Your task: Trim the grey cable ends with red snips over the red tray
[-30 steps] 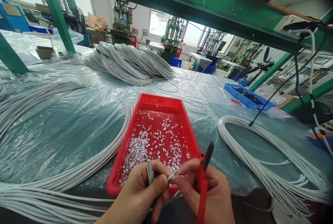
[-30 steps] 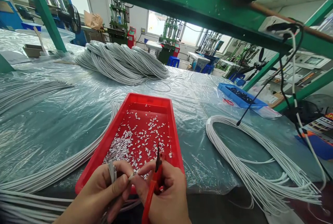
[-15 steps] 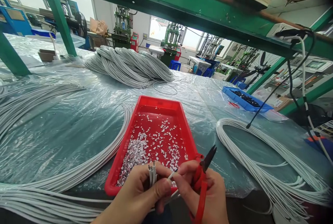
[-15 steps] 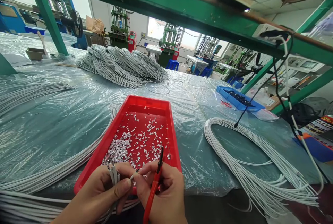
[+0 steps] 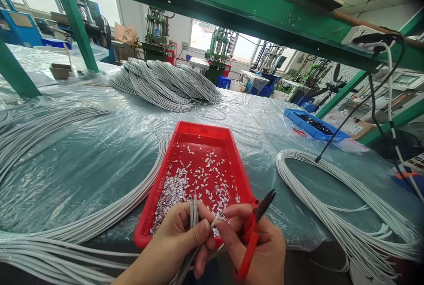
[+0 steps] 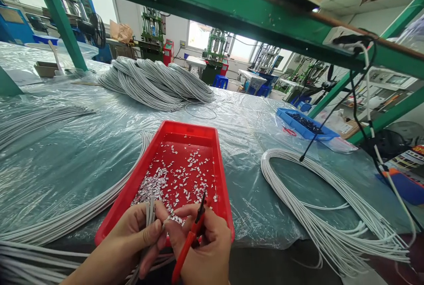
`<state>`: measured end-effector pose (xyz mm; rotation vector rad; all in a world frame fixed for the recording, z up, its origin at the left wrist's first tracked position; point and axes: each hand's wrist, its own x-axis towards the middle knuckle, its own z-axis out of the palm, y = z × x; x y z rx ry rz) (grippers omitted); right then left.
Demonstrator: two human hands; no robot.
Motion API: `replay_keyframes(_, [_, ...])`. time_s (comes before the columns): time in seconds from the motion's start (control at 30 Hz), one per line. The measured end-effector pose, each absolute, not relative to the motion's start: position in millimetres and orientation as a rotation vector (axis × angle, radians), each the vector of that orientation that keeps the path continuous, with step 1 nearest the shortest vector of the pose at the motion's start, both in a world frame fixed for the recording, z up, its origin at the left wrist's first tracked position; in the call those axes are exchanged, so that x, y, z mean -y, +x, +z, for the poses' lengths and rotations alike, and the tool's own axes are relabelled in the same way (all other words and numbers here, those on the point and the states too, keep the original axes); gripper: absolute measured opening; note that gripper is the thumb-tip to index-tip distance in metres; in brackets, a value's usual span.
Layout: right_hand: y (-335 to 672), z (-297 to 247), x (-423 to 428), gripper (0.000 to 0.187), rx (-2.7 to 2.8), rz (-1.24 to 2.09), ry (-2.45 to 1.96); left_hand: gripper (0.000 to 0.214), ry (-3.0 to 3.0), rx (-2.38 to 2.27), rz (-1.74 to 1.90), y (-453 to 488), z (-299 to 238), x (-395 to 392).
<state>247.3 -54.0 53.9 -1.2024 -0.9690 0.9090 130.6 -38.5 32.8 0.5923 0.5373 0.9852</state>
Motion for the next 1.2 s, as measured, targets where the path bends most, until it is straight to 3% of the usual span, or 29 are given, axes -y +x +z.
replay_keyframes(0.23, [250,51,55,0.006,1.066,0.927,-1.186,0.022,0.671,-0.477,0.982,129,28,37])
replay_keyframes(0.5, [265,60,41,0.019,1.220,1.129,-1.192,0.022,0.543,-0.410,0.888,126,37,34])
replay_keyframes(0.73, [264,74,11,0.025,1.260,1.631,-0.984,0.030,0.479,-0.453,0.777,123,38,25])
replay_keyframes(0.93, [259,67,10,0.033,1.169,1.571,-0.943,0.032,0.644,-0.671,1.030,124,34,30])
replay_keyframes(1.07, [262,66,13,0.040,1.142,1.839,-0.860,0.027,0.639,-0.585,0.971,123,35,29])
replay_keyframes(1.2, [272,67,17,0.030,1.176,1.845,-0.860,0.026,0.505,-0.487,0.954,120,35,26])
